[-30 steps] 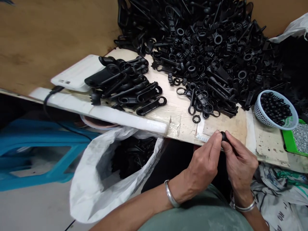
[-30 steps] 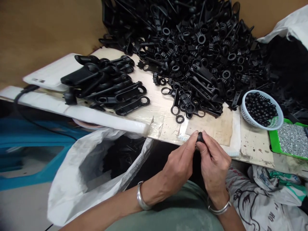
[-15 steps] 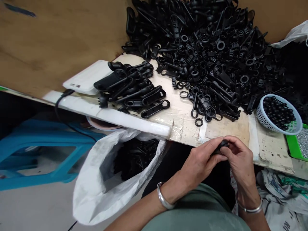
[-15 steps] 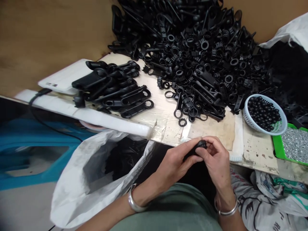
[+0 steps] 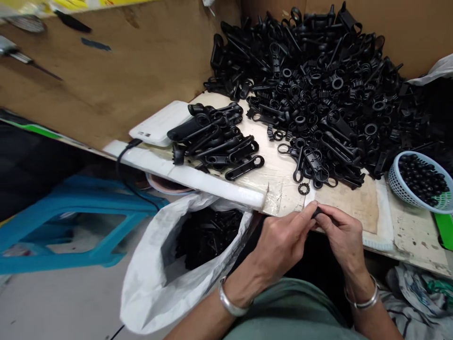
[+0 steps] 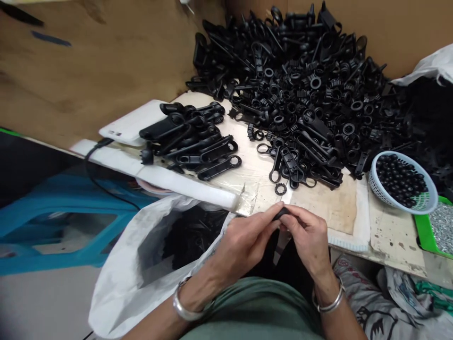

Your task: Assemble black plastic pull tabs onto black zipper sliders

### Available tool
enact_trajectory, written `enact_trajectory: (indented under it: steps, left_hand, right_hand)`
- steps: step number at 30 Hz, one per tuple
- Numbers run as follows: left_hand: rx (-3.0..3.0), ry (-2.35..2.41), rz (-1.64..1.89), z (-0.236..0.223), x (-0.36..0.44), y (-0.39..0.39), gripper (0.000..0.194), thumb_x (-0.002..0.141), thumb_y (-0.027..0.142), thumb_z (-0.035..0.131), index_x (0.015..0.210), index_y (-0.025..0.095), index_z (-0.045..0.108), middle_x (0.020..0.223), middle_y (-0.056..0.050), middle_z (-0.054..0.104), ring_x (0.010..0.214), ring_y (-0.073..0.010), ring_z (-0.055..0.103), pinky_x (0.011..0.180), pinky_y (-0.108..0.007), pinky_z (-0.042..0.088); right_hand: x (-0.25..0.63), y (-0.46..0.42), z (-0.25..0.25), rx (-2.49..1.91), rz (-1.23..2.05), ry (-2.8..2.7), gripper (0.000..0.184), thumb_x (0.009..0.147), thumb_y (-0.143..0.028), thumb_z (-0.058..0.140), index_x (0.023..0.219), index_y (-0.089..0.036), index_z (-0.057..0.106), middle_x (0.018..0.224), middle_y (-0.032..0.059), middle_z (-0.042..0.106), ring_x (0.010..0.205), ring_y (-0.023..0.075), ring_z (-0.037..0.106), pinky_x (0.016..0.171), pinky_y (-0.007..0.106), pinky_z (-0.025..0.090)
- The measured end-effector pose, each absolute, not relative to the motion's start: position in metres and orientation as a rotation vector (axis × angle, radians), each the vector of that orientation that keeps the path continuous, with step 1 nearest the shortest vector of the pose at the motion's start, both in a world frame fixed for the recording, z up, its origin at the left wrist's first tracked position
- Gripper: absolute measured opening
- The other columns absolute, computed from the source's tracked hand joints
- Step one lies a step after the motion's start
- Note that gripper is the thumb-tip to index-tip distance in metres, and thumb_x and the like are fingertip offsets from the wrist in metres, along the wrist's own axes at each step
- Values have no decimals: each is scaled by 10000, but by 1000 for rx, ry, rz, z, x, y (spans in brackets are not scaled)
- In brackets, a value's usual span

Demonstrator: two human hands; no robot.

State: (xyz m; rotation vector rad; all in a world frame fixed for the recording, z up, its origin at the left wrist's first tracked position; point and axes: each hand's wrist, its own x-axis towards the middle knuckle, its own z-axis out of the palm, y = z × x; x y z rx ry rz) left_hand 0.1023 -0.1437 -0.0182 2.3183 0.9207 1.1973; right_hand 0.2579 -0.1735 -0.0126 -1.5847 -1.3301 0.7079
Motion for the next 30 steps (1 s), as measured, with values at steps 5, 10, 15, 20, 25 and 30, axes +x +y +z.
enact_trajectory:
  steps: [5,10,15,20,25,30]
  left_hand:
    - [2775,1508,1059,-6,58,-101,318,947,135,483,1227,181,626,817,-59,730,689,-189,647,632,-320,437]
    - [2819,1803,629,-7,37,-55,231,967,220,471,1042,244,688,826,-80,666,856,-276,562,755,-430,391]
    - [2732,1844,674,3,50,-48,238,968,217,455,1006,244,688,875,-99,625,894,-287,510,786,-452,362]
    - [2958,1299,741,18,100,-55,293,981,128,413,1181,164,624,1093,-121,666,1052,-277,546,911,-455,372]
    - [3162,825,608,20,144,-47,234,973,88,415,1089,138,612,1024,-98,653,1065,-263,551,968,-455,383]
    - [3142,859,619,12,153,-38,314,965,49,355,1155,132,592,1010,-107,652,1037,-258,560,1020,-488,368]
  right_hand:
    - [247,-144,-17,-1590,205,-1843,245,964,-244,541,1140,-193,704,1180,114,702,1075,246,666,950,413,558]
    - [239,-131,-19,-1790,-90,-2083,199,965,-145,490,1016,-173,680,1133,146,666,991,255,652,839,393,569]
    - [255,-146,-12,-1620,197,-1978,177,962,-165,499,941,-185,674,1081,109,660,992,216,655,865,360,566]
    - [287,-169,-13,-1560,636,-1368,152,872,-334,672,921,-191,686,1050,94,708,801,176,686,612,277,582]
    - [321,-178,-20,-1762,545,-1297,301,912,-339,561,1144,-193,686,1018,94,728,760,187,691,669,351,600]
    - [328,-182,-18,-1789,207,-1547,284,959,-282,490,1077,-194,733,1191,116,669,1116,244,646,994,435,531]
